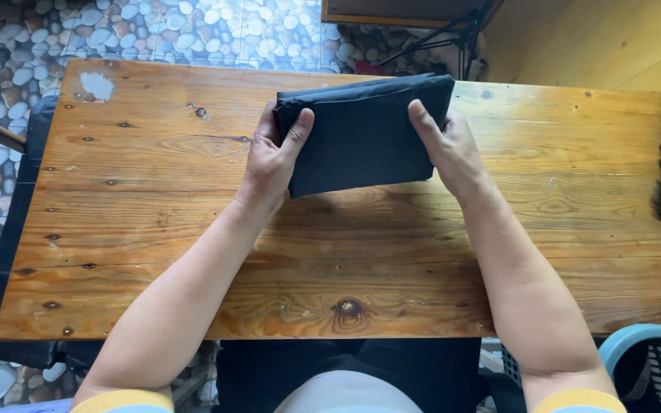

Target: The person uses a feather duster to brush a large piece of black fabric laid out on a wooden table. They then fold the fabric into a compact rectangular shape and place it into a small black zippered pouch.

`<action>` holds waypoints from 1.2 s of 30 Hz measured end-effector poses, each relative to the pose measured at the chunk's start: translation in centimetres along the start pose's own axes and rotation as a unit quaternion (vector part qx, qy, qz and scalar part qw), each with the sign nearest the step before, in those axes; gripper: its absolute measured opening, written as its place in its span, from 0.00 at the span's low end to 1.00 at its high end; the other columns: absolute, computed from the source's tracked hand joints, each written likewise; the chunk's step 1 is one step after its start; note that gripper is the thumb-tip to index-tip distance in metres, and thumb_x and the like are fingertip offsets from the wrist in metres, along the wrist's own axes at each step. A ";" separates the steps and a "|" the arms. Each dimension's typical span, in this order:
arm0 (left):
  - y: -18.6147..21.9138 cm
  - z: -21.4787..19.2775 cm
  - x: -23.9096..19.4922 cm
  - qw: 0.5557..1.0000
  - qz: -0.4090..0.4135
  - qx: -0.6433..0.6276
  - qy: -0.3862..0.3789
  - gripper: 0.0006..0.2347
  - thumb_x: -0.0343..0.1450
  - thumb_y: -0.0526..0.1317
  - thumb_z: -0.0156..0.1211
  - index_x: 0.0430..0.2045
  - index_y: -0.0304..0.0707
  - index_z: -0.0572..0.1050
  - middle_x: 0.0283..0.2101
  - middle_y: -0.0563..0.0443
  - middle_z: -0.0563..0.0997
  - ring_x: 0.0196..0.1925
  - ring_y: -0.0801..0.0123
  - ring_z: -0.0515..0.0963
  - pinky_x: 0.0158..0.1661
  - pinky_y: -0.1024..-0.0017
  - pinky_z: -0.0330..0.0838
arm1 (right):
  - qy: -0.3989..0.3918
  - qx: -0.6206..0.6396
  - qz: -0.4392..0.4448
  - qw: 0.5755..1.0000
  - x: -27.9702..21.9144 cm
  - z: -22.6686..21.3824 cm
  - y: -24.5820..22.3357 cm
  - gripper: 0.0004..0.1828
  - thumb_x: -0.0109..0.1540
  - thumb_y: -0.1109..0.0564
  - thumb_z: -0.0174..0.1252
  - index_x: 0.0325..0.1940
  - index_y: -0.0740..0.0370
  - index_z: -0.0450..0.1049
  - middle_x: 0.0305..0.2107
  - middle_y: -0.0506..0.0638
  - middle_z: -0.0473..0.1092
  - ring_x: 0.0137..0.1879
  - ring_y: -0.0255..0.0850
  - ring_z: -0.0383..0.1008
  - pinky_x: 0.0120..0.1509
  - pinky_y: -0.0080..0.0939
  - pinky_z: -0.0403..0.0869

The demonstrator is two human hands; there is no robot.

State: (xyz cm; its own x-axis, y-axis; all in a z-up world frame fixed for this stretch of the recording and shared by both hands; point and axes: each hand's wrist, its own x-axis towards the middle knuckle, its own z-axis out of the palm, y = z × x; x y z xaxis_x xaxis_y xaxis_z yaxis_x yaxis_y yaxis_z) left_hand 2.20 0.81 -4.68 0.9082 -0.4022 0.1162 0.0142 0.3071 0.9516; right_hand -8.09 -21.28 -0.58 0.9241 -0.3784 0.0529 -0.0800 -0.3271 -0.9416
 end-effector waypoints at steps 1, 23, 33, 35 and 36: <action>0.1 0.0 0.0 1.000 -0.008 -0.005 0.001 0.09 0.74 0.51 0.64 0.33 0.53 0.73 0.28 0.64 0.72 0.35 0.83 0.78 0.38 0.78 0.83 | 0.021 0.020 -0.009 1.000 0.2 0.4 0.6 0.23 0.70 0.33 0.57 0.35 0.52 0.72 0.22 0.42 0.70 0.33 0.32 0.77 0.37 0.33 0.76; -1.3 -0.5 1.2 0.996 -0.041 0.074 0.034 0.16 0.73 0.60 0.60 0.27 0.52 0.71 0.26 0.63 0.67 0.33 0.82 0.73 0.33 0.83 0.75 | 0.110 0.002 -0.010 0.994 2.3 2.0 5.6 0.22 0.65 0.38 0.69 0.29 0.51 0.70 0.19 0.44 0.70 0.30 0.32 0.74 0.34 0.34 0.74; -1.8 -1.1 1.2 0.995 -0.044 0.090 0.015 0.18 0.72 0.64 0.57 0.30 0.54 0.71 0.28 0.61 0.66 0.36 0.78 0.72 0.40 0.76 0.72 | 0.112 -0.028 -0.005 0.993 2.6 1.8 6.8 0.24 0.66 0.35 0.68 0.30 0.51 0.70 0.20 0.45 0.70 0.31 0.35 0.75 0.35 0.36 0.74; -2.4 -1.3 1.3 0.994 -0.040 0.098 0.009 0.18 0.73 0.64 0.57 0.30 0.53 0.71 0.28 0.62 0.65 0.37 0.79 0.72 0.41 0.77 0.72 | 0.113 -0.027 -0.010 0.993 2.6 1.8 6.9 0.23 0.67 0.36 0.68 0.30 0.50 0.69 0.19 0.44 0.69 0.31 0.35 0.75 0.35 0.35 0.74; -1.7 -1.0 1.0 0.994 -0.040 0.098 0.010 0.18 0.73 0.64 0.57 0.30 0.53 0.71 0.28 0.62 0.65 0.37 0.79 0.72 0.41 0.77 0.72 | 0.113 -0.028 -0.010 0.993 2.7 1.8 7.0 0.23 0.67 0.36 0.68 0.30 0.50 0.69 0.19 0.44 0.69 0.31 0.35 0.75 0.35 0.35 0.74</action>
State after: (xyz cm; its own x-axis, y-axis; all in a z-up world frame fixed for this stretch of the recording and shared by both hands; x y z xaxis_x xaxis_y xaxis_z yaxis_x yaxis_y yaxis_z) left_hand 3.55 0.76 -6.47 0.9155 -0.4010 0.0336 0.0076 0.1006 0.9949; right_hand -5.51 -22.99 -7.63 0.8190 -0.5537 0.1504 -0.0886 -0.3810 -0.9203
